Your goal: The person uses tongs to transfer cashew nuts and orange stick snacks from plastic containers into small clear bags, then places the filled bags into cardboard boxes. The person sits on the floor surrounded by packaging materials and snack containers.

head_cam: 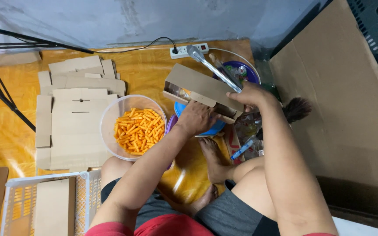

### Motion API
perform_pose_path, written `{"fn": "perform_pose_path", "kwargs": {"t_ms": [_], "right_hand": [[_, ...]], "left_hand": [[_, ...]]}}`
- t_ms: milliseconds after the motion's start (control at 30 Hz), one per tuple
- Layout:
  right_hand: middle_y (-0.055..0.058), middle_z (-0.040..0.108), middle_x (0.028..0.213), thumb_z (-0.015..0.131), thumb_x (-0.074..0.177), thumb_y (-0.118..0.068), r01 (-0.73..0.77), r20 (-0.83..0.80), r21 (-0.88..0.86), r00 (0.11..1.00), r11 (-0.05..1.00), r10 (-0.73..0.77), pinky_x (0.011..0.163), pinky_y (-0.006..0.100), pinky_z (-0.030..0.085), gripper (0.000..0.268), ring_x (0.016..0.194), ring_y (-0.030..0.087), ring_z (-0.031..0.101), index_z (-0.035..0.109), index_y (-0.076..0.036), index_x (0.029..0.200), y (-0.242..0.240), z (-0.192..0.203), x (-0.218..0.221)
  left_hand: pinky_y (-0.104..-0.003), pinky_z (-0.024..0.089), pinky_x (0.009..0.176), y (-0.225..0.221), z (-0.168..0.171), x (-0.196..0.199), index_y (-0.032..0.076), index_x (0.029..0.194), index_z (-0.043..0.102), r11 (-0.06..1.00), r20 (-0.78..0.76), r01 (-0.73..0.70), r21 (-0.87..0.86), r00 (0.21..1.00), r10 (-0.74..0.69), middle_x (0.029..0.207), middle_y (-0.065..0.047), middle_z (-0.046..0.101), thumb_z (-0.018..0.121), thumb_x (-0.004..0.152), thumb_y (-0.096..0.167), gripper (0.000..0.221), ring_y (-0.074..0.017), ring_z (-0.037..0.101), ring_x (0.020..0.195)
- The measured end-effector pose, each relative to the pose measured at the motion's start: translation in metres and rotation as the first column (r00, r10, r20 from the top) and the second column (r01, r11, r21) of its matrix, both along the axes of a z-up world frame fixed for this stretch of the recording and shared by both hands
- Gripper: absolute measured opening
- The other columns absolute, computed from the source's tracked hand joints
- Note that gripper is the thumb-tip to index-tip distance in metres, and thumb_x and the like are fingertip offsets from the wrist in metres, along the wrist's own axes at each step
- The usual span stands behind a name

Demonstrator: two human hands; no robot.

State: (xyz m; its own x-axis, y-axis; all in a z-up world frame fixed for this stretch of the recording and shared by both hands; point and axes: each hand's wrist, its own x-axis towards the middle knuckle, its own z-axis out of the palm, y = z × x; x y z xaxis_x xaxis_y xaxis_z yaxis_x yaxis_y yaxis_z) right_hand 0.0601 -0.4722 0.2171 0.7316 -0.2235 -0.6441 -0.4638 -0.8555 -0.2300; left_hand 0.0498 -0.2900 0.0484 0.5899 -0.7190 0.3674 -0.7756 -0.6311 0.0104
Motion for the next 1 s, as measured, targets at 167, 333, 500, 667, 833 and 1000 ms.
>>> {"fn": "perform_pose_path", "kwargs": {"t_ms": [167, 333, 500, 667, 833, 1000], "right_hand": [[0.029, 0.061, 0.139, 0.062, 0.089, -0.051, 0.011, -0.007, -0.006, 1.000, 1.000, -0.011, 0.069, 0.038, 0.061, 0.090, 0.071, 0.029, 0.078, 0.037, 0.000, 0.159, 0.002, -0.003, 0.001], [0.029, 0.060, 0.140, 0.064, 0.087, -0.055, 0.004, -0.005, -0.008, 1.000, 1.000, -0.004, 0.067, 0.038, 0.062, 0.095, 0.069, 0.028, 0.077, 0.036, -0.001, 0.159, 0.000, -0.007, 0.002], [0.027, 0.073, 0.117, 0.060, 0.088, -0.057, -0.075, -0.007, -0.039, 0.997, 0.996, 0.074, 0.078, 0.044, 0.062, 0.097, 0.068, 0.030, 0.078, 0.033, 0.004, 0.159, -0.003, -0.010, 0.000], [0.026, 0.075, 0.106, 0.058, 0.089, -0.055, -0.116, -0.001, -0.080, 0.993, 0.990, 0.116, 0.084, 0.044, 0.061, 0.101, 0.063, 0.028, 0.077, 0.026, 0.012, 0.157, 0.001, -0.021, -0.001], [0.028, 0.075, 0.107, 0.061, 0.088, -0.049, -0.136, 0.026, -0.086, 0.990, 0.987, 0.138, 0.080, 0.045, 0.062, 0.094, 0.056, 0.028, 0.074, 0.038, 0.015, 0.152, -0.004, -0.043, 0.003], [0.028, 0.075, 0.110, 0.059, 0.089, -0.050, -0.137, 0.010, -0.119, 0.990, 0.983, 0.139, 0.082, 0.046, 0.062, 0.095, 0.058, 0.028, 0.075, 0.034, 0.016, 0.153, -0.001, -0.038, 0.002]], "left_hand": [[-0.048, 0.036, 0.092, 0.005, 0.030, -0.005, 0.021, 0.104, 0.072, 1.000, 0.024, 0.001, -0.021, 1.000, -0.001, 0.094, -0.005, 0.069, 0.039, 0.103, 0.048, 0.043, -0.0245, 0.059, 0.097], [-0.050, 0.040, 0.099, 0.008, 0.008, -0.014, 0.013, 0.114, 0.065, 0.985, 0.082, 0.039, -0.165, 0.996, -0.026, 0.098, -0.011, 0.065, 0.046, 0.106, 0.043, 0.036, -0.0283, 0.061, 0.101], [-0.047, 0.044, 0.107, 0.042, 0.006, -0.039, 0.007, 0.114, 0.066, 0.924, 0.090, 0.145, -0.355, 0.989, -0.121, 0.119, -0.015, 0.062, 0.059, 0.099, 0.022, 0.022, -0.0336, 0.059, 0.121], [-0.051, 0.044, 0.094, 0.067, 0.010, -0.017, 0.012, 0.127, 0.063, 0.909, 0.092, 0.010, -0.417, 0.995, 0.032, 0.115, -0.014, 0.057, 0.064, 0.097, 0.026, 0.033, -0.0370, 0.058, 0.111], [-0.053, 0.037, 0.108, 0.067, 0.039, 0.006, 0.016, 0.126, 0.069, 0.912, 0.116, 0.037, -0.409, 0.993, 0.012, 0.127, -0.013, 0.062, 0.069, 0.099, 0.037, 0.034, -0.0350, 0.056, 0.129], [-0.051, 0.040, 0.104, 0.061, 0.033, 0.016, 0.015, 0.115, 0.073, 0.926, 0.115, 0.059, -0.374, 0.993, -0.017, 0.124, -0.011, 0.065, 0.078, 0.091, 0.032, 0.030, -0.0319, 0.058, 0.125]]}}
